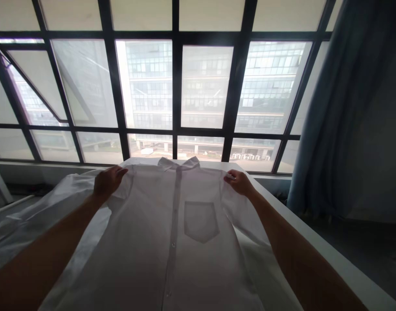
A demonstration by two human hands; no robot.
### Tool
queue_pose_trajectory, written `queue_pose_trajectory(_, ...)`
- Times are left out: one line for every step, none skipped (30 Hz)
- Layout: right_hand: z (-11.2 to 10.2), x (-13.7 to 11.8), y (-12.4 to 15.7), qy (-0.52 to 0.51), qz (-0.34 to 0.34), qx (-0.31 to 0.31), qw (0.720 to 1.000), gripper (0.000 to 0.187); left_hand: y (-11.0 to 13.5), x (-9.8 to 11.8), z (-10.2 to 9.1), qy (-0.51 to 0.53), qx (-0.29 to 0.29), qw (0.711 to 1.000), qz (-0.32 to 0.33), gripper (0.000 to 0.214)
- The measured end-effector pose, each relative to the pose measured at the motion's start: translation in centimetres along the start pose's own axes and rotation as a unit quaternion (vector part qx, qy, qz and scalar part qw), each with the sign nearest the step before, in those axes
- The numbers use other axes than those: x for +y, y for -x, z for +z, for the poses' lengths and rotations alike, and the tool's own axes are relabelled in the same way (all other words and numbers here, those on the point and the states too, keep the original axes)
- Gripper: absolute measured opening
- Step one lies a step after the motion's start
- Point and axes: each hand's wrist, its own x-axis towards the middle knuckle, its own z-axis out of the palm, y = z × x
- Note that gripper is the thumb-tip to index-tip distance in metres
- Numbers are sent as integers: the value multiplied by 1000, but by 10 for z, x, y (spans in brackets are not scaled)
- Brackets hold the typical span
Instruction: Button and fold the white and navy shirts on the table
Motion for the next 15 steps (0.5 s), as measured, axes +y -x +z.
queue_pose_trajectory(2,1,-7,16,10,3,1000,19,-11,6,3,-7,-11,1000,-12,55)
queue_pose_trajectory(7,1,-14,39,26,0,999,19,-21,11,7,-16,-28,999,-24,55)
queue_pose_trajectory(15,1,-19,67,51,-8,996,20,-29,16,13,-28,-52,998,-38,54)
queue_pose_trajectory(24,2,-24,99,82,-17,992,22,-35,21,20,-47,-80,995,-46,51)
queue_pose_trajectory(35,1,-26,134,115,-26,984,25,-37,24,27,-69,-107,991,-48,47)
queue_pose_trajectory(46,0,-27,169,144,-35,974,31,-35,27,35,-91,-133,986,-45,43)
queue_pose_trajectory(58,-1,-26,200,166,-45,964,36,-31,29,43,-108,-156,981,-35,41)
queue_pose_trajectory(69,-4,-23,226,175,-56,957,39,-24,32,51,-117,-175,977,-18,41)
queue_pose_trajectory(79,-9,-19,243,172,-68,952,40,-15,34,59,-117,-192,974,3,42)
queue_pose_trajectory(88,-15,-13,249,161,-83,951,39,-5,37,66,-109,-210,971,24,42)
queue_pose_trajectory(96,-22,-6,246,147,-100,953,36,5,40,72,-96,-228,968,45,44)
queue_pose_trajectory(102,-30,2,237,129,-116,956,32,16,42,77,-84,-245,964,68,45)
queue_pose_trajectory(107,-40,11,226,110,-129,959,29,25,45,81,-67,-262,958,93,46)
queue_pose_trajectory(112,-50,19,216,93,-141,962,27,34,48,84,-49,-277,952,118,48)
queue_pose_trajectory(115,-60,29,209,77,-151,963,26,42,50,87,-30,-291,946,142,49)
